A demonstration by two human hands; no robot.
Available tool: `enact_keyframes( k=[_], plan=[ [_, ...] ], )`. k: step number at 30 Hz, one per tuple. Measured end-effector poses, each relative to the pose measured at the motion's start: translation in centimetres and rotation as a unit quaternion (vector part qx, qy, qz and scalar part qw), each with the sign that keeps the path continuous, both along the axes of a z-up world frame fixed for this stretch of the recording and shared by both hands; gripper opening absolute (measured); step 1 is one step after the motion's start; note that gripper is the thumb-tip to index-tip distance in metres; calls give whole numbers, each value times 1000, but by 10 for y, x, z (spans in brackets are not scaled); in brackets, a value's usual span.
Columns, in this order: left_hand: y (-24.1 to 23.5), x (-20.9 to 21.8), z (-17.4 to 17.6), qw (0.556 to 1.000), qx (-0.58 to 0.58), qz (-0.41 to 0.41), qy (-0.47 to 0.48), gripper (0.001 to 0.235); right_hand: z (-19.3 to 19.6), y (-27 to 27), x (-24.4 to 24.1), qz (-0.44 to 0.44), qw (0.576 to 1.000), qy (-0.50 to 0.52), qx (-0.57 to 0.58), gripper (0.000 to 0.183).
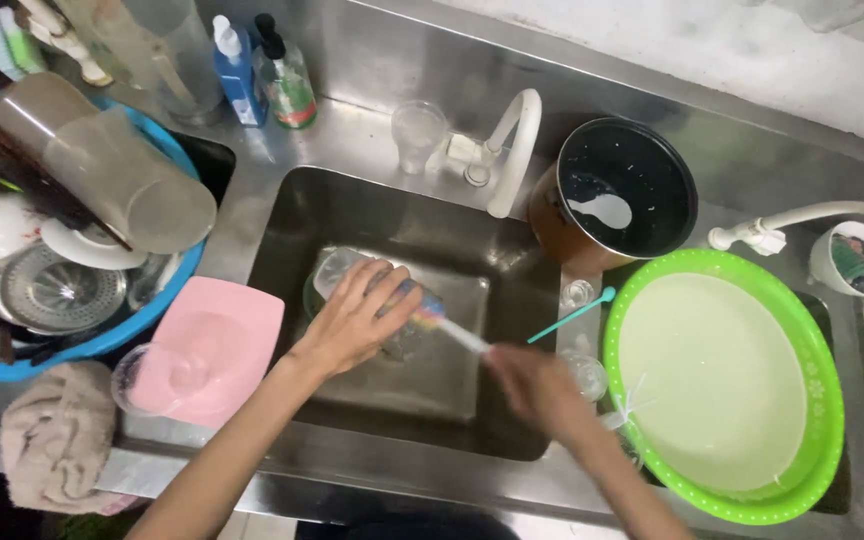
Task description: Hand-washing plastic cups and a small tray using a dish brush in a sink.
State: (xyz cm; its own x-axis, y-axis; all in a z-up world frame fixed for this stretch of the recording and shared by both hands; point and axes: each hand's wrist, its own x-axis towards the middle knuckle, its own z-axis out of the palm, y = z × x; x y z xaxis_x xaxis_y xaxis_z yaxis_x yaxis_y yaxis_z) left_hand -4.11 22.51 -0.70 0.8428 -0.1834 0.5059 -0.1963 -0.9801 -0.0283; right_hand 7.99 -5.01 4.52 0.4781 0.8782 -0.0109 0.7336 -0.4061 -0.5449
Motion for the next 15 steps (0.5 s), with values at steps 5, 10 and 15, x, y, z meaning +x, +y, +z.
enact_keyframes(
  k=[5, 10, 15],
  plan=[
    [1, 9, 19, 999, 50, 6, -3, 128, 9, 32, -13, 11, 997, 57, -55, 28],
    [2, 14, -8, 998, 37, 43, 8, 127, -1, 38, 23, -70, 992, 41, -100, 31],
    [-22, 13, -14, 995, 75, 32, 59, 135, -8, 30, -6, -21, 993, 107, -48, 24]
  ],
)
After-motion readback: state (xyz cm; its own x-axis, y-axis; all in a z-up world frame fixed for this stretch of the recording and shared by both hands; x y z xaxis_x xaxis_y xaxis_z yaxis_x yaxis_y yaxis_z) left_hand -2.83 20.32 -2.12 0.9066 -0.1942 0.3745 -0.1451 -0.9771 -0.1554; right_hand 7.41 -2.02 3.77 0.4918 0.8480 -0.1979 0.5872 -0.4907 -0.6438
